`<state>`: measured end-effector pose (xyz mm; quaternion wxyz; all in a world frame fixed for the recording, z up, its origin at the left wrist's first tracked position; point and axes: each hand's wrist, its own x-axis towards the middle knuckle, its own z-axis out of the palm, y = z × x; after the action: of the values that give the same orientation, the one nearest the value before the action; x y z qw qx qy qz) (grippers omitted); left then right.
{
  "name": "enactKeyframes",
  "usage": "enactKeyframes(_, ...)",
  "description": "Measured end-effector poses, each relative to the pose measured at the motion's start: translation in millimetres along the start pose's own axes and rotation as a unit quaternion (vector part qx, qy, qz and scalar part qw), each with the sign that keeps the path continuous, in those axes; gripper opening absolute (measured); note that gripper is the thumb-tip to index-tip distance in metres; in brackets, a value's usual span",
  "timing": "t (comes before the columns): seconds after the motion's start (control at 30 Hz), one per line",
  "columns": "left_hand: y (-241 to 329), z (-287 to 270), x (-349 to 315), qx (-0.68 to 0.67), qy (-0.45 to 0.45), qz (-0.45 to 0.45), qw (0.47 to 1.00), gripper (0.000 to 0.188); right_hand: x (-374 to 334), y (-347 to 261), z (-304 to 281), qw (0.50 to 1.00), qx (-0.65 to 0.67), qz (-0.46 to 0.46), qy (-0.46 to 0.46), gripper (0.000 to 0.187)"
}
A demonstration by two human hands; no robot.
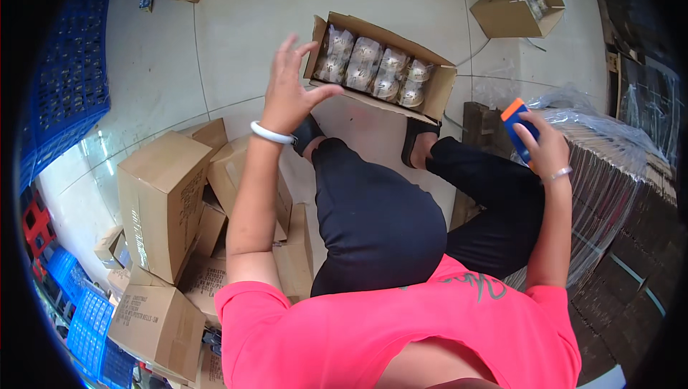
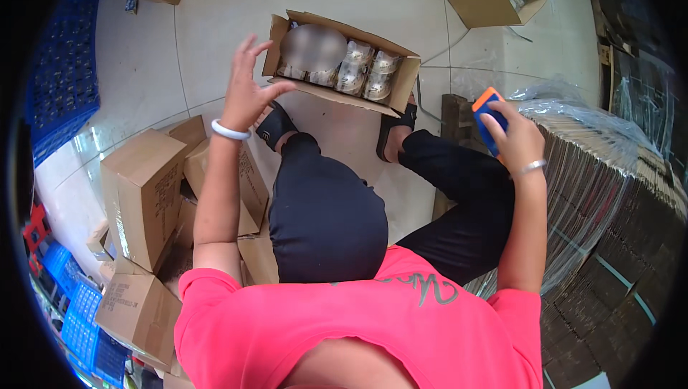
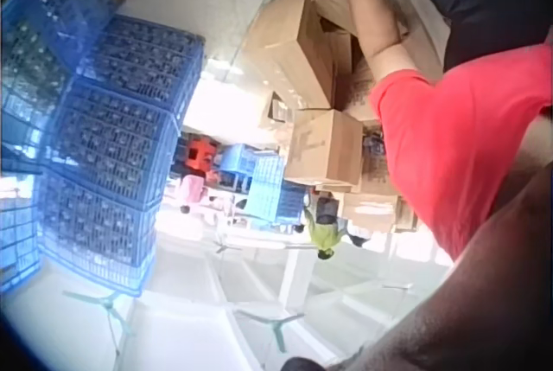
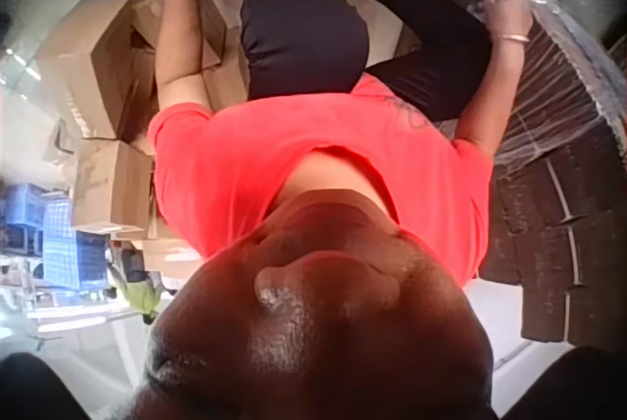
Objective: Packing small containers into cardboard boxes and sealing them with a tape dispenser.
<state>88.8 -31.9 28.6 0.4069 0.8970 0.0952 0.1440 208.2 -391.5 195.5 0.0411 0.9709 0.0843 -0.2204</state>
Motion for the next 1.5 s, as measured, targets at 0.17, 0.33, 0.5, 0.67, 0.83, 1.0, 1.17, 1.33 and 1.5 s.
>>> enactKeyframes(0.17, -25, 15, -5, -0.089, -0.102, 0.006, 0.991, 0.084, 56, -22, 69, 0.989, -0.03, -0.058, -0.13, 0.038)
enactKeyframes(0.33, -28, 31, 16, -0.089, -0.134, -0.012, 0.987, 0.108, 113, -6, 171, 0.976, 0.172, -0.068, -0.111, 0.048)
enactKeyframes(0.5, -21, 22, 55, -0.066, -0.256, -0.12, 0.957, 0.107, 112, -47, 184, 0.938, 0.315, 0.015, -0.141, 0.049)
enactKeyframes(0.67, -40, 44, 46, 0.053, -0.119, 0.037, 0.991, 0.066, 133, -51, 176, 0.931, 0.3, 0.047, -0.204, 0.033)
enactKeyframes(0.83, -76, 68, 3, -0.189, -0.043, -0.106, 0.975, 0.034, 118, -45, 188, 0.933, 0.292, -0.032, -0.208, 0.032)
enactKeyframes(1.0, -94, 67, 20, -0.369, -0.055, -0.173, 0.912, 0.025, 112, -50, 185, 0.836, 0.486, 0.063, -0.247, 0.035)
enactKeyframes(1.17, -83, 69, 9, -0.407, -0.028, -0.197, 0.892, 0.018, 129, -70, 158, 0.921, 0.388, 0.027, -0.025, 0.047)
enactKeyframes(1.33, -71, 70, -29, -0.357, 0.06, -0.219, 0.906, 0.019, 140, -99, 127, 0.972, -0.055, -0.175, -0.148, 0.042)
enactKeyframes(1.5, -56, 70, -62, -0.329, 0.128, -0.259, 0.899, 0.018, 125, -105, 138, 0.942, -0.113, -0.213, -0.235, 0.04)
